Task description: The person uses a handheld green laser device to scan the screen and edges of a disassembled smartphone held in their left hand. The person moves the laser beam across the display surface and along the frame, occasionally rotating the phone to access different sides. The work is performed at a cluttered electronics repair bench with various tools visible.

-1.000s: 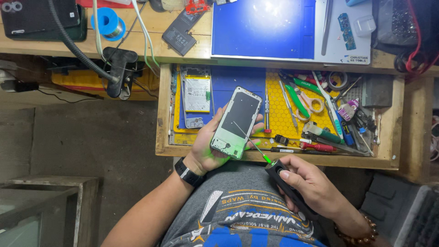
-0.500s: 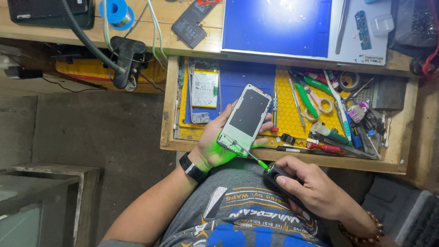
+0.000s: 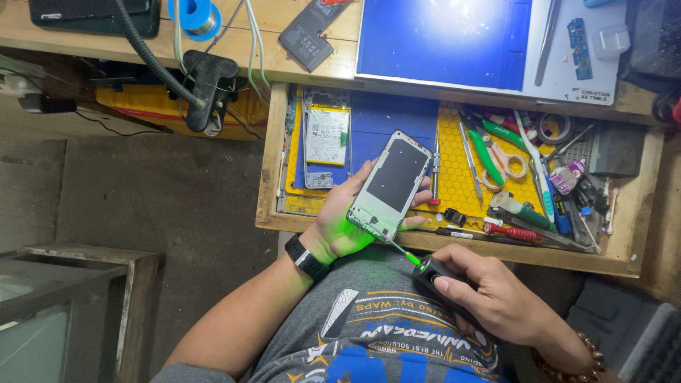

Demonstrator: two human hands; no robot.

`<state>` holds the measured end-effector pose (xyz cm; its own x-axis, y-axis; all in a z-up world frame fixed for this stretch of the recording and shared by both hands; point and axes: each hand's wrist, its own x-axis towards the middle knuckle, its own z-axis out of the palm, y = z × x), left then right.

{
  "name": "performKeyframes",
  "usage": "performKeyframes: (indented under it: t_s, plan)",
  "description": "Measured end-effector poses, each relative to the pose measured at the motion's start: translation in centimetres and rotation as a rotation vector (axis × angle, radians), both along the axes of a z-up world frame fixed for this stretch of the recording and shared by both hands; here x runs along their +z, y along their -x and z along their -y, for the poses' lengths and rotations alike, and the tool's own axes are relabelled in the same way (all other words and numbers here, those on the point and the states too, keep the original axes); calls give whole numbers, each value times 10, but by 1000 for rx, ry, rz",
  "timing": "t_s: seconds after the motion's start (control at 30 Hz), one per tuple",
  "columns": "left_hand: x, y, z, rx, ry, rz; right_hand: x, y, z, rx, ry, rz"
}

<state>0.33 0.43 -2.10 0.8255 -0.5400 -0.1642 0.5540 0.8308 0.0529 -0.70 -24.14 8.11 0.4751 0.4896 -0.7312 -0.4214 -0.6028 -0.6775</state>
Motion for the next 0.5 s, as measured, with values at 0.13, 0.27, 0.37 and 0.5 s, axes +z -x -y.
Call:
performKeyframes:
  t_s: [0.13,0.27,0.37,0.5]
  plan:
    - [-3,-1,0,8,43,22,-1,1,2,3,-36,16]
    - [-6,0,0,7,77,37,-5,2,3,-49,-74,-12]
    - [-6,-1,-1,3,116,37,-7,2,2,-104,-67,-43]
    - [-5,0,0,-2,98,24,-10,2,2,-148,-85,-54]
